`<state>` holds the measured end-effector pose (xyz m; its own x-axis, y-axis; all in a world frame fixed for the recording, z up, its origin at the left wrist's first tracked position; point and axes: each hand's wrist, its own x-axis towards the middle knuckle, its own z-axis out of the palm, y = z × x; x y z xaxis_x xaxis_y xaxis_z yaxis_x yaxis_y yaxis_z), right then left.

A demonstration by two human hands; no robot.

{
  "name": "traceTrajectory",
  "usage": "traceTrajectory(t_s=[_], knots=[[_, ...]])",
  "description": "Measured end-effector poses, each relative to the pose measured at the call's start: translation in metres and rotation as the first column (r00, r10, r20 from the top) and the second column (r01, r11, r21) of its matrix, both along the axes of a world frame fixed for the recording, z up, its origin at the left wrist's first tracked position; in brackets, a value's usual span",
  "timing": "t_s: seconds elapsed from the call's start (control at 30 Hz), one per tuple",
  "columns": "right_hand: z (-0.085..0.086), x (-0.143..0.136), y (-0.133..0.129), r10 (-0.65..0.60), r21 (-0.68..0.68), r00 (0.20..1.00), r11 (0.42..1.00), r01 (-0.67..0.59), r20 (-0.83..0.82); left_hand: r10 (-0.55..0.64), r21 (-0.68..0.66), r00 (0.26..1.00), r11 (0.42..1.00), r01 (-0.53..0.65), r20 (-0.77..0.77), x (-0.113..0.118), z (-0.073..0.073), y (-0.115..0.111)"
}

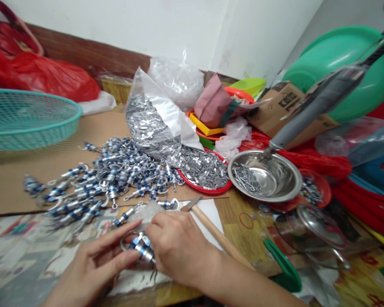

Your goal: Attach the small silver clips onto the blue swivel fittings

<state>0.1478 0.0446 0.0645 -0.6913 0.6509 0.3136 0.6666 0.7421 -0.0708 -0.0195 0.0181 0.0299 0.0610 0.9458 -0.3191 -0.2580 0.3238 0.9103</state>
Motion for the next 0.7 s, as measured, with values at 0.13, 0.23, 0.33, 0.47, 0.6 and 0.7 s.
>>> traceTrajectory(t_s=[0.13, 0.23, 0.33, 0.47, 0.6, 0.7], knots=[[-0.003, 0.004, 0.009, 0.25, 0.184, 0.962, 0.946, -0.267, 0.108, -0.023, -0.016, 1.0, 1.0, 0.023, 0.008, -0.002, -0.002, 0.002], [0.0, 0.003, 0.018, 0.376, 0.263, 0.911, 0.874, -0.409, 0.169, -0.074, -0.006, 0.997, 0.997, 0.074, 0.019, -0.005, -0.008, 0.004], [0.002, 0.002, 0.028, 0.482, 0.327, 0.857, 0.792, -0.515, 0.183, -0.098, -0.008, 0.995, 0.995, 0.098, 0.036, -0.007, -0.012, 0.007], [-0.002, 0.004, 0.036, 0.585, 0.355, 0.788, 0.708, -0.611, 0.19, -0.109, -0.011, 0.994, 0.994, 0.109, 0.033, -0.008, -0.011, 0.008], [-0.007, 0.008, 0.033, 0.573, 0.241, 0.81, 0.774, -0.586, 0.126, -0.133, -0.006, 0.991, 0.991, 0.133, 0.03, -0.008, -0.009, 0.007], [-0.01, 0.013, 0.023, 0.515, 0.208, 0.854, 0.83, -0.518, 0.07, -0.081, -0.009, 0.996, 0.997, 0.081, 0.025, -0.006, -0.008, 0.005]])
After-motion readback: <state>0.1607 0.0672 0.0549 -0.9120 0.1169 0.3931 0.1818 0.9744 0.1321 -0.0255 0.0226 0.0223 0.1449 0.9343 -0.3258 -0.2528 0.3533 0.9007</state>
